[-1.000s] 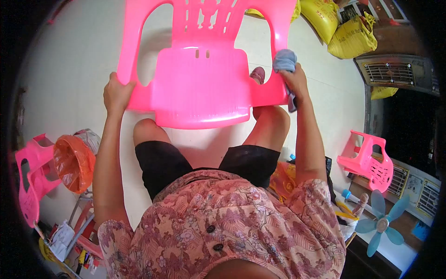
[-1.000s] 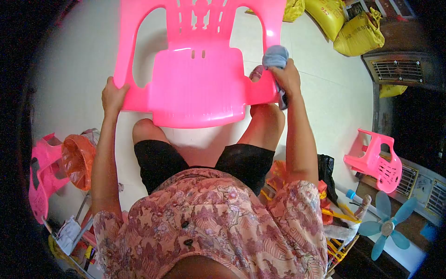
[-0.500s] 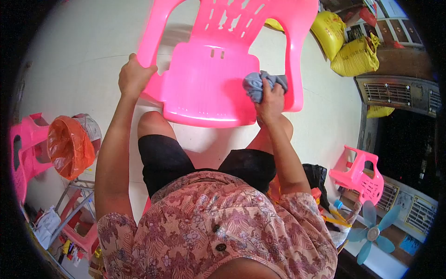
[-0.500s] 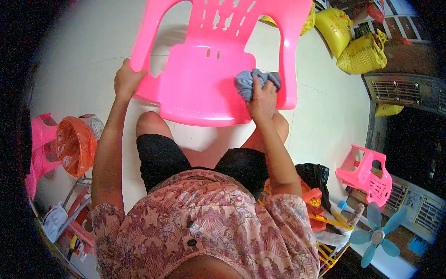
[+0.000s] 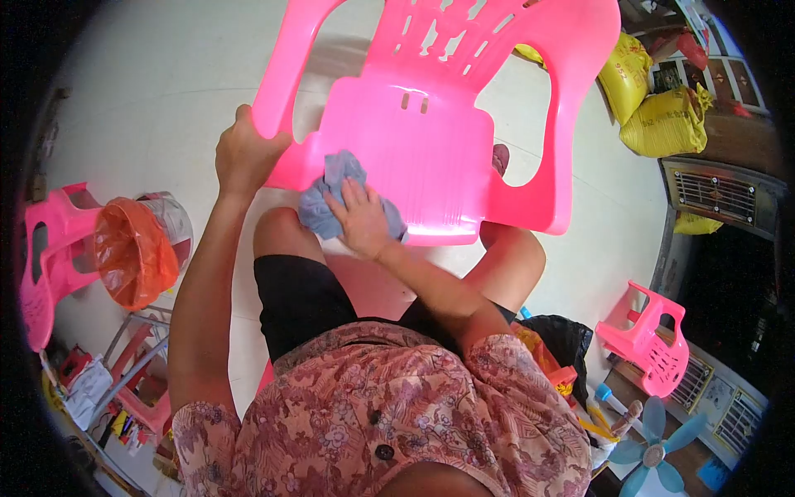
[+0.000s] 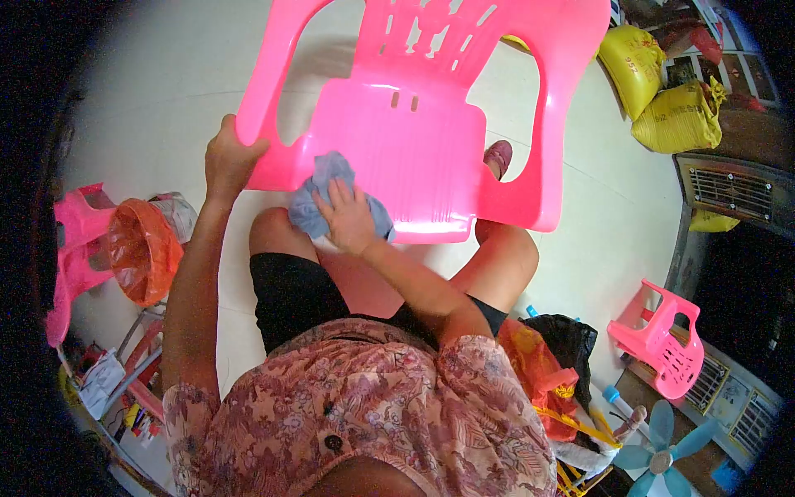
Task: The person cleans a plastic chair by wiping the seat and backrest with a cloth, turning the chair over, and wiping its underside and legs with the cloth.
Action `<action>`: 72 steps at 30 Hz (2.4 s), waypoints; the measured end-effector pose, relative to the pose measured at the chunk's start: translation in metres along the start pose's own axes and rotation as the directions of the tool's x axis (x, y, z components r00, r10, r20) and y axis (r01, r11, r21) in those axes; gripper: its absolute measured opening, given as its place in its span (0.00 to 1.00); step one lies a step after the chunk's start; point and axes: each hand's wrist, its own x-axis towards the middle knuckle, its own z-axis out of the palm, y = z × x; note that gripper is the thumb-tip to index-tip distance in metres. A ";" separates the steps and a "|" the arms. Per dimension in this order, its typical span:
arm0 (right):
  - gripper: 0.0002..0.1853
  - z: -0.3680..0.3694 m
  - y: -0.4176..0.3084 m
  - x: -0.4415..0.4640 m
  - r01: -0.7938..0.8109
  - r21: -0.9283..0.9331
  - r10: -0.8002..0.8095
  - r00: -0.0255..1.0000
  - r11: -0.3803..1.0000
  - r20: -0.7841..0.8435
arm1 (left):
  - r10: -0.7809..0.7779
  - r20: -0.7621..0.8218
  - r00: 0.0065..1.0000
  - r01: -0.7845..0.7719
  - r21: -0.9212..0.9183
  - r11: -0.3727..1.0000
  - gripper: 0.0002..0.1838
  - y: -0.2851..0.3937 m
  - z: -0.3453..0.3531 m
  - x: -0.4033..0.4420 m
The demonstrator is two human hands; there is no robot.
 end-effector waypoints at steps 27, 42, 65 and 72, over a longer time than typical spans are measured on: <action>0.35 -0.022 0.093 -0.079 -0.617 -0.195 0.574 0.784 0.762 -0.236 | -0.073 0.015 0.997 0.073 0.010 0.997 0.25 0.006 -0.003 -0.002; 0.11 -0.233 -0.014 -0.141 -0.423 0.893 0.848 0.519 0.150 0.103 | -0.085 -0.005 0.996 0.085 -0.002 0.996 0.28 -0.004 -0.001 -0.001; 0.27 -0.215 0.165 -0.132 -0.805 0.236 0.774 0.372 0.544 -0.513 | -0.040 -0.140 0.989 0.013 -0.187 0.982 0.28 -0.019 0.014 -0.022; 0.25 -0.223 0.191 -0.092 -0.823 0.191 0.760 0.370 0.535 -0.534 | -0.094 -0.158 0.983 0.073 -0.131 0.989 0.28 -0.006 0.017 0.008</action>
